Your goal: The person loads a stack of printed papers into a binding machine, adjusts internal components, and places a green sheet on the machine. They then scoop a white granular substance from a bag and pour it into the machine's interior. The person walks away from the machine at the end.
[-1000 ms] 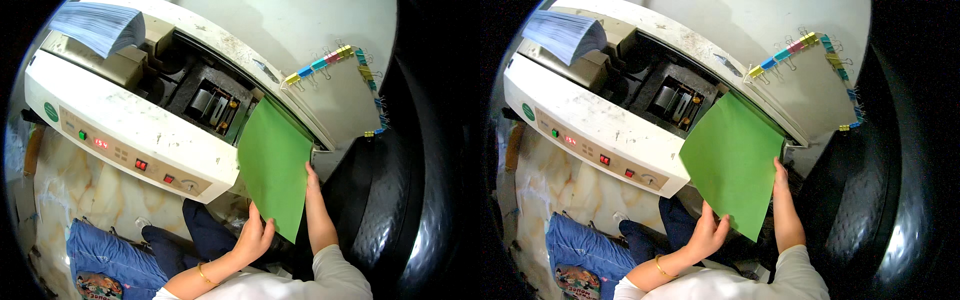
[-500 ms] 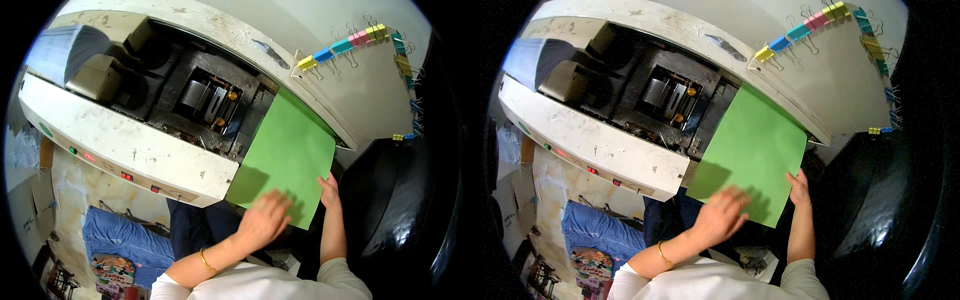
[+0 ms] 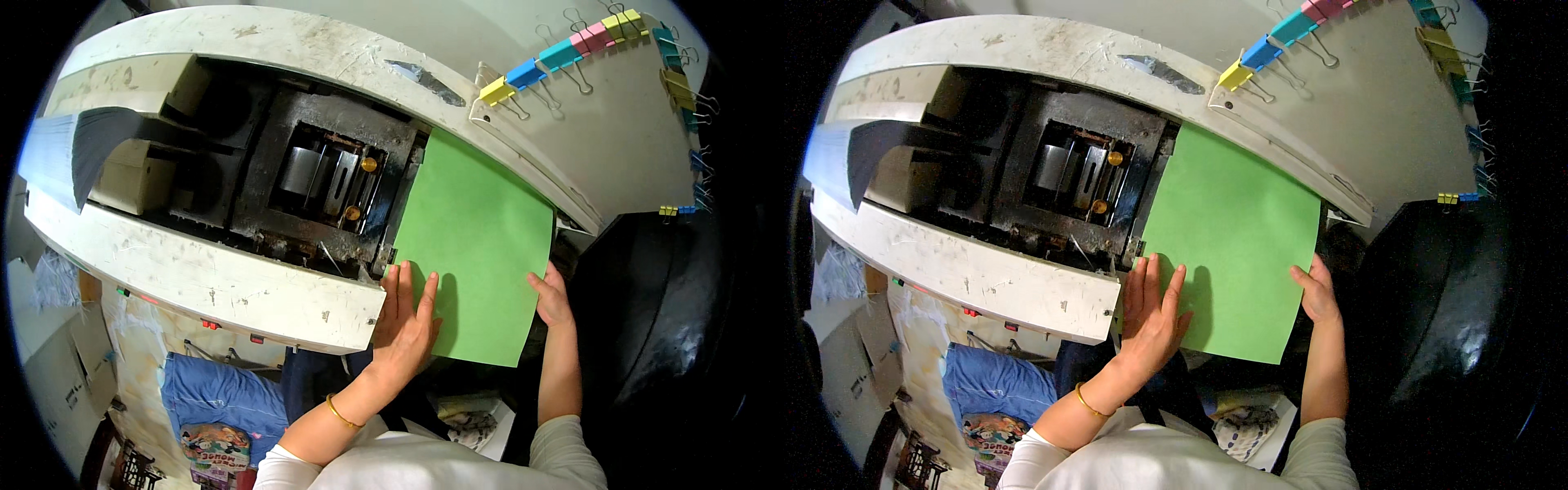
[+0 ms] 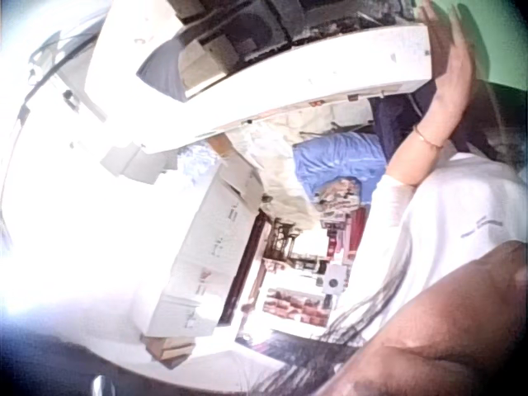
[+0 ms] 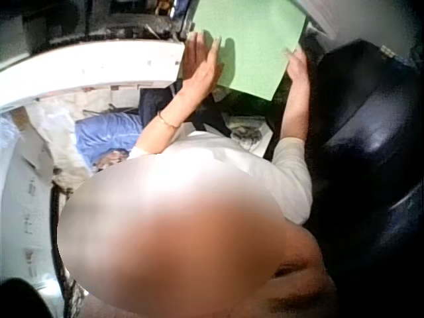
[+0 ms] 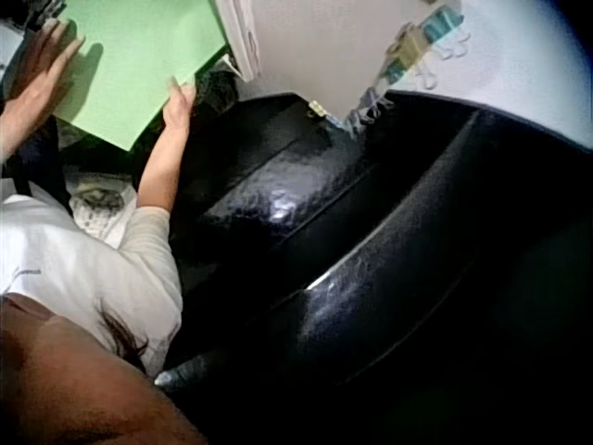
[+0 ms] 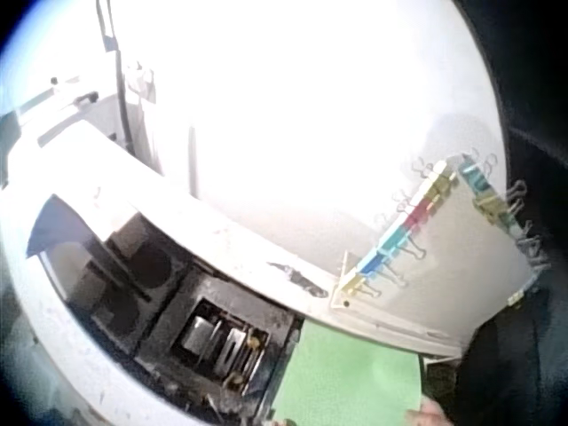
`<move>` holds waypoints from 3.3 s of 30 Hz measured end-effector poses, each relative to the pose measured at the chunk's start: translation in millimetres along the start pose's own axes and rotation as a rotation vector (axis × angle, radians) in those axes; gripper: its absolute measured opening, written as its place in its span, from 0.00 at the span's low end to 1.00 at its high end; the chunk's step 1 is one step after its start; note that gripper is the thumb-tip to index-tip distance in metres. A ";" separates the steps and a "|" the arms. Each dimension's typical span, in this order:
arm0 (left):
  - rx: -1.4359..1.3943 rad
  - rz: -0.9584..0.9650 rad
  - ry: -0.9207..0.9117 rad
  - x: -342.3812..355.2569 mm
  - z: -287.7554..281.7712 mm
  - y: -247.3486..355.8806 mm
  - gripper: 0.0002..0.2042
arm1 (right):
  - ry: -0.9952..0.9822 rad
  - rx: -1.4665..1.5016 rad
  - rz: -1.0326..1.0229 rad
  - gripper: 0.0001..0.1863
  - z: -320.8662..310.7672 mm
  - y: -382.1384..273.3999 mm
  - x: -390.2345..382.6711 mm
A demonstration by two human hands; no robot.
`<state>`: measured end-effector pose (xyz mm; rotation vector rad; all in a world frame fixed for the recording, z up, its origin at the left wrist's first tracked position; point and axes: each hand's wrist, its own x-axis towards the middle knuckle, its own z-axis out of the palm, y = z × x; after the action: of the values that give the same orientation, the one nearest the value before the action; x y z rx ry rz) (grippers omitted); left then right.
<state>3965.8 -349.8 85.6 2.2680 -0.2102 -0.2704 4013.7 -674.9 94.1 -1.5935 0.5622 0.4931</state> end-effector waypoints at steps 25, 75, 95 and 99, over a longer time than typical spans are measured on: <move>0.127 -0.006 -0.008 4.4 4.3 2.5 0.34 | -0.011 -0.006 0.037 0.26 1.0 7.0 6.0; 0.230 -0.030 -0.097 7.6 1.0 11.6 0.30 | 0.400 -0.457 -0.028 0.24 32.4 68.4 -82.4; 0.190 -0.056 -0.061 8.3 -0.9 12.5 0.29 | 0.528 -0.936 -0.410 0.16 37.7 31.6 -52.1; 0.136 -0.026 0.011 23.6 4.0 20.9 0.29 | 0.424 -1.098 -0.536 0.20 39.4 1.2 -2.9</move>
<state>3986.2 -371.9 95.9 2.4072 -0.1991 -0.2641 4011.2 -635.5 91.2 -2.8248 0.1081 0.0037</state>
